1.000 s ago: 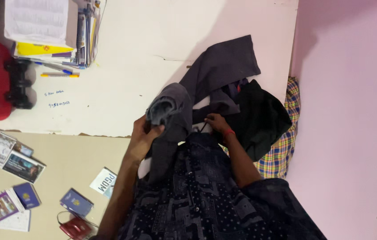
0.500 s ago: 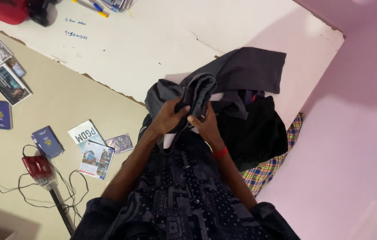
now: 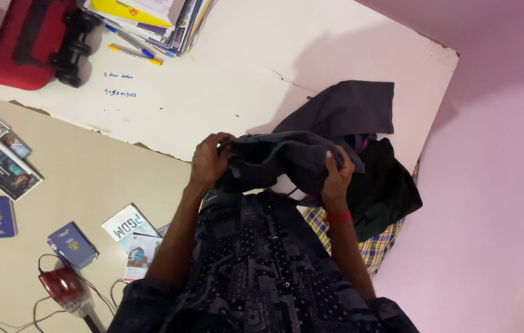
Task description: The person picks up several notebooks and documents from a suitcase, places them on a desk, and then spreads out and folds a pair of trousers on the desk surface.
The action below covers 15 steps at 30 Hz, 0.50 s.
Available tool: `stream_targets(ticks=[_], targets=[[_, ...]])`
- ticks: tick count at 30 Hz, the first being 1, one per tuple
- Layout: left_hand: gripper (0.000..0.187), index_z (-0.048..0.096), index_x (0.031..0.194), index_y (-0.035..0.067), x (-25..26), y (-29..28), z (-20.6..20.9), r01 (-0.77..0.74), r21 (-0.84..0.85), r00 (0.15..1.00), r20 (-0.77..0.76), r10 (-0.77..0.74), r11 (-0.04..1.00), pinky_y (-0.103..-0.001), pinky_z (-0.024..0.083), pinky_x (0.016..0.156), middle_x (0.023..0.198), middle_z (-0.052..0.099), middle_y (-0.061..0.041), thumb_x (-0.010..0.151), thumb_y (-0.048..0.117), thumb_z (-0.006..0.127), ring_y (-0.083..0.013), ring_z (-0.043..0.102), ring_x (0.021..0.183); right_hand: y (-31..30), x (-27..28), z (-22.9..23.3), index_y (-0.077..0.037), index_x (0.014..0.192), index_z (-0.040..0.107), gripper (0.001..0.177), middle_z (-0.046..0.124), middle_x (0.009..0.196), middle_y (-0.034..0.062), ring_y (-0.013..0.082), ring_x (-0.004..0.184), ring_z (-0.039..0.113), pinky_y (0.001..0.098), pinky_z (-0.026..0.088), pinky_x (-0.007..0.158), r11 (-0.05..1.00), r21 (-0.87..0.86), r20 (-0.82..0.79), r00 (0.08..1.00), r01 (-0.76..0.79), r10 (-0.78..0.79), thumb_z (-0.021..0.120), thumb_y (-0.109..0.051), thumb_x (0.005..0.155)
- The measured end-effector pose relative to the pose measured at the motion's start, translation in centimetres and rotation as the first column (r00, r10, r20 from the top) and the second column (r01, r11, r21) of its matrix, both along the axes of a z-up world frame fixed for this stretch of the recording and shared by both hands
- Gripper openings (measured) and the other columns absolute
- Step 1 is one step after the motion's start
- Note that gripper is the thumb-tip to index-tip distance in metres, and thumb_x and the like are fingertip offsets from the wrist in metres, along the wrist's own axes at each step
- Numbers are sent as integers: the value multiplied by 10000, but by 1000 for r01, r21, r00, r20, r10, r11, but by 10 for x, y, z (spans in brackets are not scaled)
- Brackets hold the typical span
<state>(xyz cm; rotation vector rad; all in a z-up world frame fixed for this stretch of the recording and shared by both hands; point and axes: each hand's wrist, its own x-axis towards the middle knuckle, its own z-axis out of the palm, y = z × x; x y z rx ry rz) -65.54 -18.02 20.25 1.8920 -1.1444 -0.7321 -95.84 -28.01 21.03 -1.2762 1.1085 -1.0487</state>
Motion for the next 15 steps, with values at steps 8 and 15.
stream_targets(ticks=[8, 15], targets=[[689, 552, 1376, 122, 92, 17, -111, 161, 268, 964, 165, -210, 950, -533, 498, 923, 1294, 565, -240, 766, 206, 861, -429, 565, 1196, 41, 53, 62, 4, 828, 643, 310, 536, 741, -33, 62, 678, 480, 275, 371, 620, 991, -130, -127, 992, -7, -9, 724, -250, 987], [950, 353, 1575, 151, 92, 5, -152, 218, 441, 245, -888, 389, 870, -547, 608, 877, 1413, 524, -243, 828, 630, 693, -420, 635, 1180, 73, 75, 108, 10, 920, 683, 175, 633, 824, 34, 100, 715, 552, 280, 408, 644, 974, -116, -87, 979, -195, 186, 691, -71, 764]])
